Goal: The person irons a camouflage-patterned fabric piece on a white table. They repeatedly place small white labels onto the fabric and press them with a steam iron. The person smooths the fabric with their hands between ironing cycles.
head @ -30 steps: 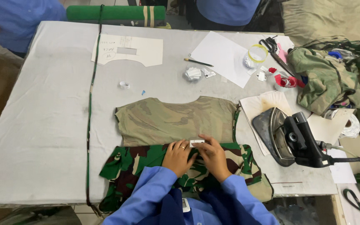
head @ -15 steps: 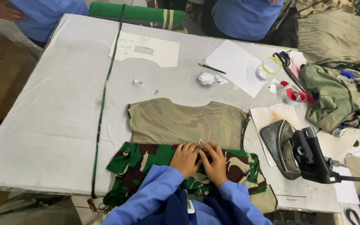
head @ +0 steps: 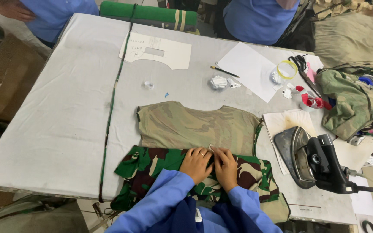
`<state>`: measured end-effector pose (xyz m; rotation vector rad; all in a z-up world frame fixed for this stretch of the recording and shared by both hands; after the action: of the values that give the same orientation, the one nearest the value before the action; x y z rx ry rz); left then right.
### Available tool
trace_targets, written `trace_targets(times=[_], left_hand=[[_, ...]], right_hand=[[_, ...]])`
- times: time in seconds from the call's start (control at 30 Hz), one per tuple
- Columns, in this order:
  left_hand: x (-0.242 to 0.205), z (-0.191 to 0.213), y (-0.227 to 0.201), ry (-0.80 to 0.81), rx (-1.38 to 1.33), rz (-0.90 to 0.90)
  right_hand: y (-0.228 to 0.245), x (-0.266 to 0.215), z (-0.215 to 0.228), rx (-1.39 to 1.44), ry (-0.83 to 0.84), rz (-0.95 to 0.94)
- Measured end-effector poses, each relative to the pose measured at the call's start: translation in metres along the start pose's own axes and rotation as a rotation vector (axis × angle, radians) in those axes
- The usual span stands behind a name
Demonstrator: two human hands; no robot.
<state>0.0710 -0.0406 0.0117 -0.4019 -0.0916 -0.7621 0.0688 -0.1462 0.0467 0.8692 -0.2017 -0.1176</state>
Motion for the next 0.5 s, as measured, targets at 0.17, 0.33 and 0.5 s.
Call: trace_targets(times=[0.17, 0.33, 0.5], left_hand=[[0.0, -0.001, 0.0, -0.046, 0.006, 0.006], [0.001, -0.003, 0.0, -0.029, -0.004, 0.013], [-0.001, -0.001, 0.001, 0.029, -0.038, 0.021]], right_hand=[[0.002, 0.0, 0.002, 0.04, -0.026, -0.006], [-0.012, 0.002, -0.001, 0.048, -0.063, 0.02], [-0.013, 0.001, -0.001, 0.086, -0.067, 0.002]])
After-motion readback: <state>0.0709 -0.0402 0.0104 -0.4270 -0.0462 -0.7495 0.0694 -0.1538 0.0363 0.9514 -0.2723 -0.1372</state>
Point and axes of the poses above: each hand's wrist, its own x-axis towards the middle knuckle, its own z-axis out of the back of the hand, y = z × x, the point moved 8 cm from there along x, towards the middle knuckle, and after that the axes turned 14 degrees about -z, right-handed, at the moved point
